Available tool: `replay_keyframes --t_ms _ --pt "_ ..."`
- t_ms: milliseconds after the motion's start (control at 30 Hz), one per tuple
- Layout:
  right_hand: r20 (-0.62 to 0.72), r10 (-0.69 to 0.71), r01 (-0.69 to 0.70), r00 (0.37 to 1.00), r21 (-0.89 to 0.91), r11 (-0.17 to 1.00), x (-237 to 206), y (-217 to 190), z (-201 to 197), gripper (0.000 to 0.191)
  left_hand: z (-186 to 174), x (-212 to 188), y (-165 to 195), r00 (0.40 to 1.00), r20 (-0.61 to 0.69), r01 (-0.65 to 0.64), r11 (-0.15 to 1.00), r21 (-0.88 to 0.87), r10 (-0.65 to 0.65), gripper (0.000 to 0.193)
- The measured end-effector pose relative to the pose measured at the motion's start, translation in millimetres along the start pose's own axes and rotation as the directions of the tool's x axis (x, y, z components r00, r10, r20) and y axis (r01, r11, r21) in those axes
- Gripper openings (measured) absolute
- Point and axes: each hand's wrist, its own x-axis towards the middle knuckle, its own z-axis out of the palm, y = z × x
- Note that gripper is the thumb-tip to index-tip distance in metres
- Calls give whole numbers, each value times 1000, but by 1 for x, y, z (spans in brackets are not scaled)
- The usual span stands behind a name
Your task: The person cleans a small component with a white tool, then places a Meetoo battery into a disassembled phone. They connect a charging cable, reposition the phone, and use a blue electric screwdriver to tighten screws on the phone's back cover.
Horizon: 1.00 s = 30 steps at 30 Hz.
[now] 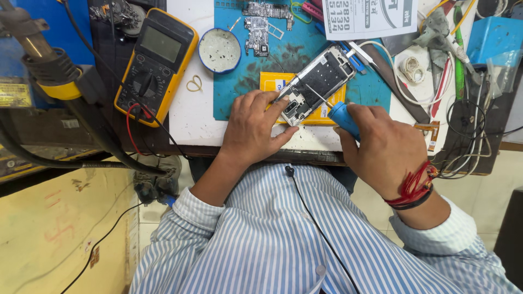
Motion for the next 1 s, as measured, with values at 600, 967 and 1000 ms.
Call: replay_keyframes --t_ms 600,967,1000 --pt "9 15 -15 1000 3 1000 0 -2 1 38 0 1 -1 1000 -4 -2 1000 -5 2 58" --pt "7 10 -11 1000 42 999 -2 -5 2 39 0 0 0 1000 -4 -5 1000 4 5 58" --pt "9 8 -9 1000 41 999 -3 -5 2 39 0 -1 0 1000 -2 -3 1000 4 3 58"
